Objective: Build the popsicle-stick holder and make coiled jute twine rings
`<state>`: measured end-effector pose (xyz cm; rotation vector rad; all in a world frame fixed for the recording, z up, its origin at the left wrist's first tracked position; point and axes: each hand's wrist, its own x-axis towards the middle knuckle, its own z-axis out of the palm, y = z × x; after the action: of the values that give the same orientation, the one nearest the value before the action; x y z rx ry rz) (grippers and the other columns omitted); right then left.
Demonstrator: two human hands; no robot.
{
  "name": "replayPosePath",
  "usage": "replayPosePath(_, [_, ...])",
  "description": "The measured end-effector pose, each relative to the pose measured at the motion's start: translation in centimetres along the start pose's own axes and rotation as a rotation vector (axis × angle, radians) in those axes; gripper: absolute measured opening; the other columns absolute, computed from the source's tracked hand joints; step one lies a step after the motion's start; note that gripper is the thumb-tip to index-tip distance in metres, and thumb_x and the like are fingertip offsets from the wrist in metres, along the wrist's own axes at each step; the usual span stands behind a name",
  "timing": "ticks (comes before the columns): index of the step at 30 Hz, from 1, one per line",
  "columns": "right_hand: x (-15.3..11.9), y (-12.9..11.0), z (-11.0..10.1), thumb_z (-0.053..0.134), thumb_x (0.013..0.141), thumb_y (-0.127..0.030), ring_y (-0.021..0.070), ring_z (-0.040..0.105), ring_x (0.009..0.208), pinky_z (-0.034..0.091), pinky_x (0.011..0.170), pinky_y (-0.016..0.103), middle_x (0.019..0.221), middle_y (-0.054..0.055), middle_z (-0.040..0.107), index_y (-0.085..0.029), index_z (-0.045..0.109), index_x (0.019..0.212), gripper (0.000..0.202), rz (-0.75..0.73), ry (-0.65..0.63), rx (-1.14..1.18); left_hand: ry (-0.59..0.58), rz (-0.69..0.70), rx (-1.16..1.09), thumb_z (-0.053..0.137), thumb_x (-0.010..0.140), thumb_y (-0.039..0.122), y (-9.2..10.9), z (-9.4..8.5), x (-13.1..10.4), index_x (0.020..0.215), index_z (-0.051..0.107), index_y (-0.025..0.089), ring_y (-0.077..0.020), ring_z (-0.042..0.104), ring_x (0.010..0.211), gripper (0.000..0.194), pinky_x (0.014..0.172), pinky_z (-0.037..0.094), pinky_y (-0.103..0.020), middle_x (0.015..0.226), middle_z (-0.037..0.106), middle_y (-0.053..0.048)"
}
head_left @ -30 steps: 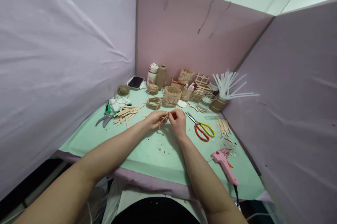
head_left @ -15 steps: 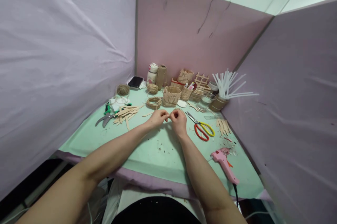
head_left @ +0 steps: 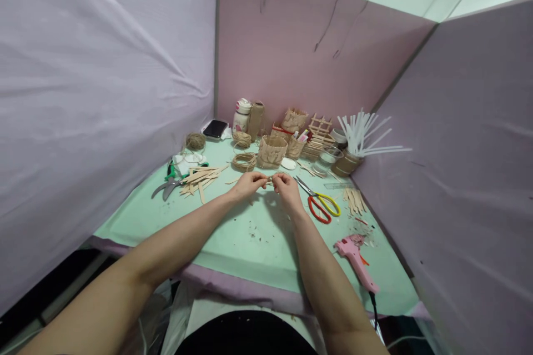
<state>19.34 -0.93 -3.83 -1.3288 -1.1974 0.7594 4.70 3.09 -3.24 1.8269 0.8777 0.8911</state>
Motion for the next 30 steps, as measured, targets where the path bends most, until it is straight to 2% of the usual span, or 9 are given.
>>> replayPosePath(5, [-0.1,0.0,0.1,0.052,0.075,-0.037,0.0140,0.049,0.062,0.039,0.059,0.026,0.065,0.000,0.058,-0.018,0.062,0.070,0.022,-0.044,0.054,-0.018,0.050,-0.021,0.005,0.053,0.076,0.035,-0.3,0.1,0.1,0.072,0.067,0.014,-0.0159,0.057,0.069,0.025,0.068,0.042,-0.027,0.071,0.067,-0.003])
replayPosePath(7, [-0.3,-0.1,0.2,0.052,0.077,-0.037,0.0153,0.052,0.068,0.042,0.064,0.027,0.073,0.002,0.061,-0.018,0.063,0.075,0.022,-0.135,0.111,-0.103,0.068,-0.007,0.020,0.053,0.077,0.035,-0.4,0.2,0.0,0.071,0.067,0.014,-0.0160,0.057,0.069,0.026,0.068,0.042,-0.027,0.069,0.066,-0.003])
replayPosePath(10, [-0.6,-0.2,0.2,0.055,0.077,-0.033,0.0156,0.053,0.073,0.043,0.072,0.029,0.083,0.004,0.061,-0.018,0.063,0.083,0.019,-0.345,0.173,-0.295,0.110,0.024,0.053,0.053,0.077,0.035,-0.5,0.3,-0.1,0.073,0.069,0.014,-0.0159,0.057,0.068,0.027,0.066,0.042,-0.027,0.069,0.066,-0.003])
replayPosePath(13, [-0.9,-0.2,0.2,0.055,0.080,-0.029,0.0163,0.053,0.076,0.043,0.074,0.030,0.085,0.004,0.060,-0.019,0.062,0.084,0.013,-0.495,0.151,-0.455,0.149,0.057,0.071,0.054,0.077,0.034,-0.5,0.5,-0.2,0.079,0.070,0.013,-0.0159,0.058,0.069,0.026,0.066,0.042,-0.026,0.073,0.068,-0.004])
replayPosePath(18, [-1.0,-0.1,0.0,0.051,0.084,-0.025,0.0188,0.052,0.081,0.041,0.075,0.031,0.080,0.004,0.057,-0.020,0.057,0.076,0.012,-0.587,0.118,-0.592,0.158,0.103,0.078,0.055,0.077,0.030,-0.4,0.7,-0.4,0.083,0.071,0.013,-0.0161,0.060,0.073,0.024,0.067,0.043,-0.026,0.080,0.071,-0.006])
replayPosePath(22, [-0.9,-0.1,0.0,0.048,0.085,-0.024,0.0196,0.051,0.080,0.039,0.076,0.033,0.078,0.004,0.057,-0.020,0.054,0.074,0.013,-0.584,0.107,-0.616,0.181,0.107,0.083,0.057,0.076,0.029,-0.4,0.7,-0.5,0.086,0.072,0.013,-0.0167,0.060,0.074,0.025,0.069,0.043,-0.027,0.083,0.071,-0.007])
replayPosePath(25, [-0.9,0.0,0.3,0.049,0.083,-0.025,0.0188,0.050,0.078,0.039,0.073,0.032,0.077,0.004,0.056,-0.020,0.054,0.073,0.012,-0.527,0.099,-0.527,0.177,0.075,0.026,0.056,0.076,0.030,-0.4,0.6,-0.4,0.082,0.073,0.013,-0.0161,0.059,0.072,0.025,0.067,0.043,-0.027,0.077,0.070,-0.006])
replayPosePath(30, [-0.7,0.1,0.8,0.053,0.079,-0.033,0.0153,0.049,0.067,0.039,0.064,0.029,0.070,0.001,0.056,-0.019,0.056,0.070,0.017,-0.256,0.075,-0.178,0.153,-0.065,-0.144,0.060,0.072,0.037,-0.4,0.4,0.2,0.075,0.074,0.013,-0.0129,0.053,0.060,0.028,0.059,0.041,-0.026,0.064,0.064,-0.004])
